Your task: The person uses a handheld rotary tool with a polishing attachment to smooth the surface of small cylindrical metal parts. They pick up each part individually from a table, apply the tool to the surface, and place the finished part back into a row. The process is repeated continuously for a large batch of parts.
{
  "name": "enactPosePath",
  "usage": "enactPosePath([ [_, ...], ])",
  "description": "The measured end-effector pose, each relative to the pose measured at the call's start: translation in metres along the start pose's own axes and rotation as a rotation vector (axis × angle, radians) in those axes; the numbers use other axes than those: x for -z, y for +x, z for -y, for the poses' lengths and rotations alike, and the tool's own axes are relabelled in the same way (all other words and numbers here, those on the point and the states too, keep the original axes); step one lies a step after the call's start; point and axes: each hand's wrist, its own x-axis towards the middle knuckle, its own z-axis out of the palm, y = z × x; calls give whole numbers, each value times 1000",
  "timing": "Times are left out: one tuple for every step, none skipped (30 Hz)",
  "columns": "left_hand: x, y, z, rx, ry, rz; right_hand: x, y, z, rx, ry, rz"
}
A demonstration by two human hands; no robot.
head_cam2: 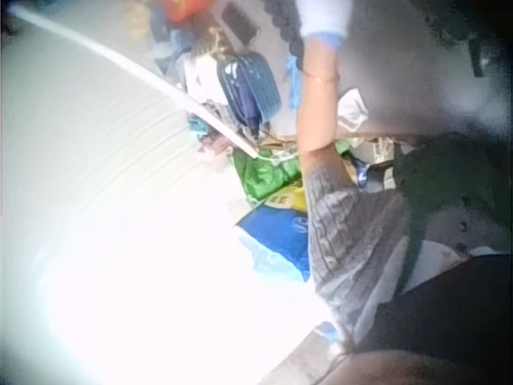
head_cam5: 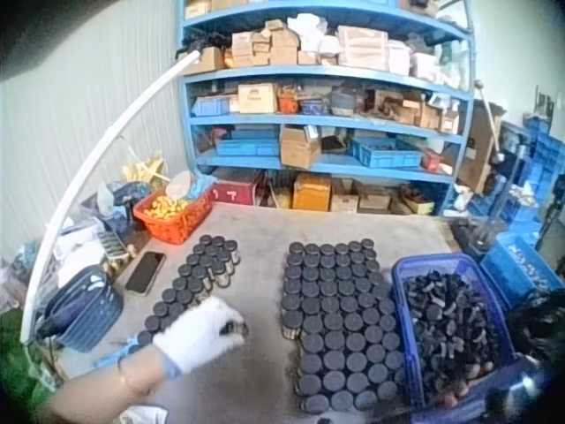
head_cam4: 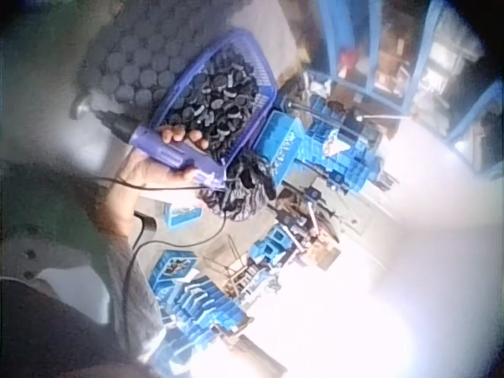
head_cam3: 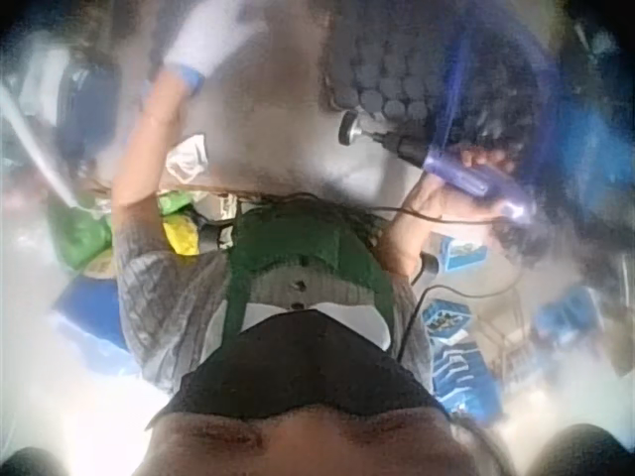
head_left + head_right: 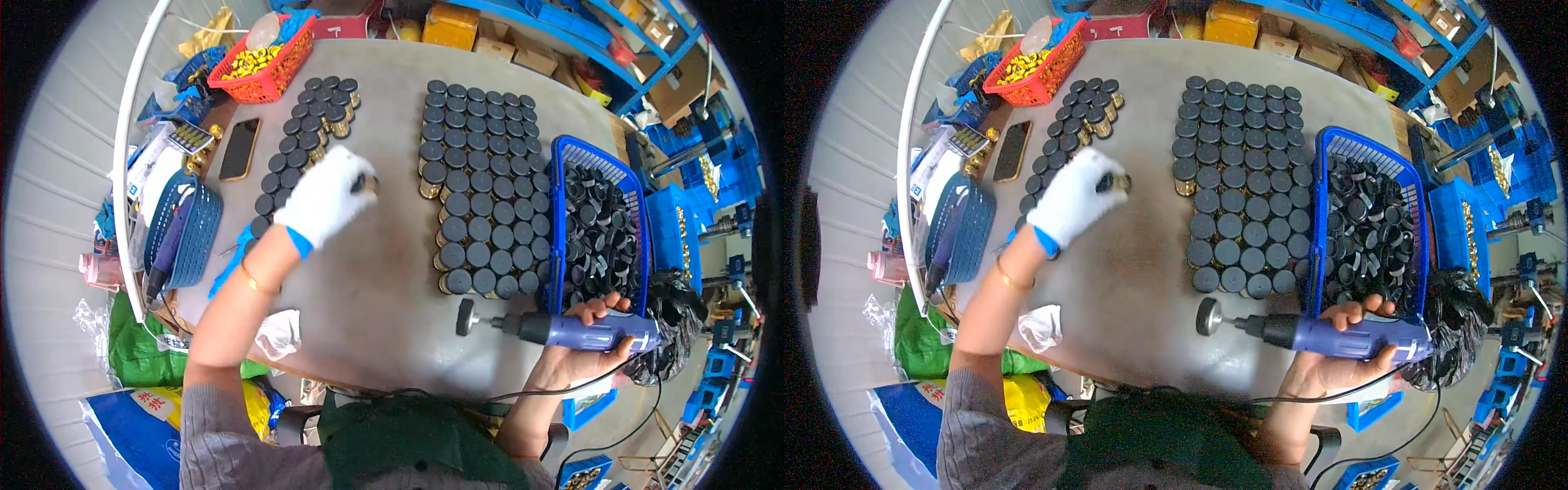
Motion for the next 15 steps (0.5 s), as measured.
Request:
enactPosePath([
  [-1, 9, 18, 29, 68, -38, 1, -1, -4, -14, -20, 9],
  [-6, 21, 31, 46, 123, -73, 3, -3, -6, -13, -51, 15],
  [-7, 29, 41, 31, 185, -80, 5, -4, -9, -20, -76, 20],
  [-9, 36, 51, 17, 248, -86, 6, -4, -11, -28, -67, 16],
  [-10, 41, 54, 3, 302, -90, 7, -5, -11, -34, -66, 11],
  [-10, 44, 57, 26, 335, -76, 8, -5, -11, -42, -64, 5],
  [-10, 46, 60, 49, 370, -63, 8, -5, -11, -31, -72, -23],
  [-10, 48, 60, 71, 401, -50, 7, -5, -11, -31, -68, -19],
  [-9, 49, 60, 59, 436, -66, 5, -4, -10, -33, -63, -15],
  [-11, 50, 57, 28, 430, -130, 4, -4, -10, -35, -56, -11],
  [-14, 49, 54, 0, 425, -196, 4, -5, -10, -39, -58, -17],
  [-13, 50, 43, -30, 418, -262, 4, -6, -11, -41, -61, -23],
  [-19, 50, 26, -111, 371, -237, 4, -7, -11, -43, -64, -29],
  [-22, 51, -6, -164, 247, -161, 5, -7, -10, -39, -77, -29],
  [-29, 47, -23, -167, 138, -54, 5, -9, -12, -49, -77, -25],
])
